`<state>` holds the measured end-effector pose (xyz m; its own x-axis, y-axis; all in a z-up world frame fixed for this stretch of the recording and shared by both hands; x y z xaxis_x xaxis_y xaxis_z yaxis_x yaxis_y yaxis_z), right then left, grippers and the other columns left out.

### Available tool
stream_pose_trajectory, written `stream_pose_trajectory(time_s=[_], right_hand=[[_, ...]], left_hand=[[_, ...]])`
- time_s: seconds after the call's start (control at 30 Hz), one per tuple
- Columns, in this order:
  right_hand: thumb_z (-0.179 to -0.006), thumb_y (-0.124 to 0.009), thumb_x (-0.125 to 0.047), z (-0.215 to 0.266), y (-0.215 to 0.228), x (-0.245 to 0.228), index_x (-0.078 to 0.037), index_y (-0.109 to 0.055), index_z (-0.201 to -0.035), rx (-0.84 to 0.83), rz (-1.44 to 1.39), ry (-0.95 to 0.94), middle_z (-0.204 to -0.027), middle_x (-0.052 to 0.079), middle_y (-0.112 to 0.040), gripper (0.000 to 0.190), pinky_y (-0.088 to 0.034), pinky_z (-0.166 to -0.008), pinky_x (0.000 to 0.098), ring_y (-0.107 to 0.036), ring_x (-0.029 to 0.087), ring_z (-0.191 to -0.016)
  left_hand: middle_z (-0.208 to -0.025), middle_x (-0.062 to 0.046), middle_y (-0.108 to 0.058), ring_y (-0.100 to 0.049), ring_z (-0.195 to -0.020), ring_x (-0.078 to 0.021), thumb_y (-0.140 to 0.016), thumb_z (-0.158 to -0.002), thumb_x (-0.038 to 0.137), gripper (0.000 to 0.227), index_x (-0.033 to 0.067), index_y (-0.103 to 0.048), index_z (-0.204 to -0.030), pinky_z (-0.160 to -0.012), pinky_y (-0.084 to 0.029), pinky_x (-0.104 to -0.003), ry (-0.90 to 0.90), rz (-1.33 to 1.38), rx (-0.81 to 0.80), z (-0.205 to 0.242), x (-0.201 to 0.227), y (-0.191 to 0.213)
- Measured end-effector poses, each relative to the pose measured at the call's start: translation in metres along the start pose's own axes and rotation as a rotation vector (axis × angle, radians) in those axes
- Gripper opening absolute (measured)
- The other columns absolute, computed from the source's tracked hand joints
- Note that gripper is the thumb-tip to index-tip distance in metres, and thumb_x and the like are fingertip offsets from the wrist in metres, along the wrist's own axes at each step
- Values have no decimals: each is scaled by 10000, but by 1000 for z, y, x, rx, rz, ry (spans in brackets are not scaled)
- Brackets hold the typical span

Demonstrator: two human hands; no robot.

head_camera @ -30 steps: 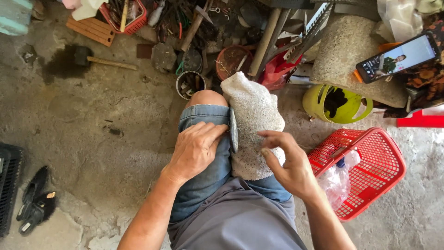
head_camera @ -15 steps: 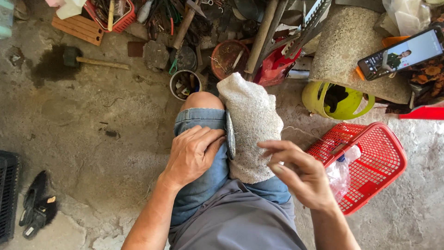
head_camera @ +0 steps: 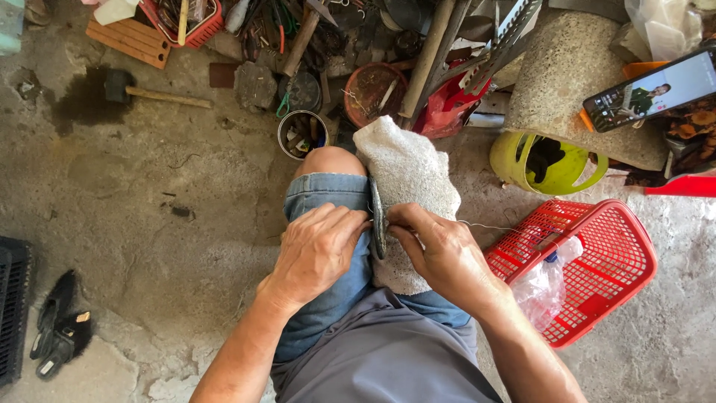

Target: The person is sitting and sewing a black shoe insole with white thread using a needle. They hold the insole on a white cloth placed on their lap and repeatedly push the needle through the material to create stitches.

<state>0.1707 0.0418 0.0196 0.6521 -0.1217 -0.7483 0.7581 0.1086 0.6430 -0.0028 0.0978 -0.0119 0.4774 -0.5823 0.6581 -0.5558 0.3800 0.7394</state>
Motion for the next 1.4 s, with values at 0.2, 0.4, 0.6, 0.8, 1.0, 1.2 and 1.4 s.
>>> stream_pose_trajectory(time_s=[0.2, 0.4, 0.6, 0.8, 1.0, 1.2, 1.4], right_hand=[[-961, -653, -99, -4, 9, -8, -95, -664, -1117, -32, 10, -5, -878, 128, -780, 156, -610, -699, 474, -780, 342, -840], [-952, -651, -93, -7, 1, -9, -115, -661, -1191, -51, 72, 27, -849, 106, -775, 240, -618, -692, 460, -777, 325, -788], [-946, -654, -79, 2, 6, -13, -97, -625, -1268, -57, 98, 41, -832, 128, -768, 324, -618, -661, 474, -773, 339, -763], [-956, -681, -164, 5, 11, -9, -113, -632, -1294, 44, 95, 89, -873, 94, -777, 346, -608, -645, 452, -762, 324, -794], [-964, -680, -139, 1, -2, -14, -99, -686, -1254, 93, 156, 144, -845, 97, -774, 293, -622, -633, 395, -770, 285, -734], [-963, -619, -112, 12, -5, 16, -110, -720, -1094, -29, 107, 186, -760, 82, -711, 165, -587, -623, 397, -731, 285, -723], [-888, -485, -41, 41, 6, -6, -110, -694, -1024, -154, -192, 100, -907, 42, -744, 259, -538, -730, 331, -715, 210, -785]], left_hand=[[-734, -63, -570, -643, -751, -290, -537, -1070, 264, 155, 169, -633, -992, -672, -544, -387, 37, 113, -55, -4, 0, 5], [-712, -53, -565, -644, -733, -279, -528, -1082, 257, 173, 177, -641, -978, -665, -543, -369, 64, 107, -52, -2, -3, 1], [-708, -52, -579, -647, -726, -275, -539, -1075, 260, 177, 174, -646, -962, -661, -544, -367, 117, 135, -60, 2, -6, -1], [-606, -48, -543, -648, -655, -272, -609, -1035, 374, 299, 192, -592, -798, -602, -539, -351, 177, 120, -31, 12, -16, -1], [-461, -120, -453, -577, -489, -341, -787, -830, 542, 571, 131, -480, -579, -452, -443, -395, 429, -29, 14, 36, -37, 20], [-383, -106, -380, -507, -394, -347, -758, -815, 630, 642, 123, -469, -547, -436, -409, -343, 656, -41, -35, 119, -94, 30], [-511, 41, -340, -289, -509, -119, -872, -787, 484, 457, 177, -548, -687, -490, -325, -316, 522, 54, 52, 78, -43, 26]])
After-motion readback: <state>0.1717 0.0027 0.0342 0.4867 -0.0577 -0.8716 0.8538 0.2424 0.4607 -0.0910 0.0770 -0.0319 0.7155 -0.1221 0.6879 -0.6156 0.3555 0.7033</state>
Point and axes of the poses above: each hand's wrist, its own z-axis away from the middle knuckle, its own y-axis out of the back of the hand, x = y × z, the point moved 4 cm from there along -z, towards the middle knuckle
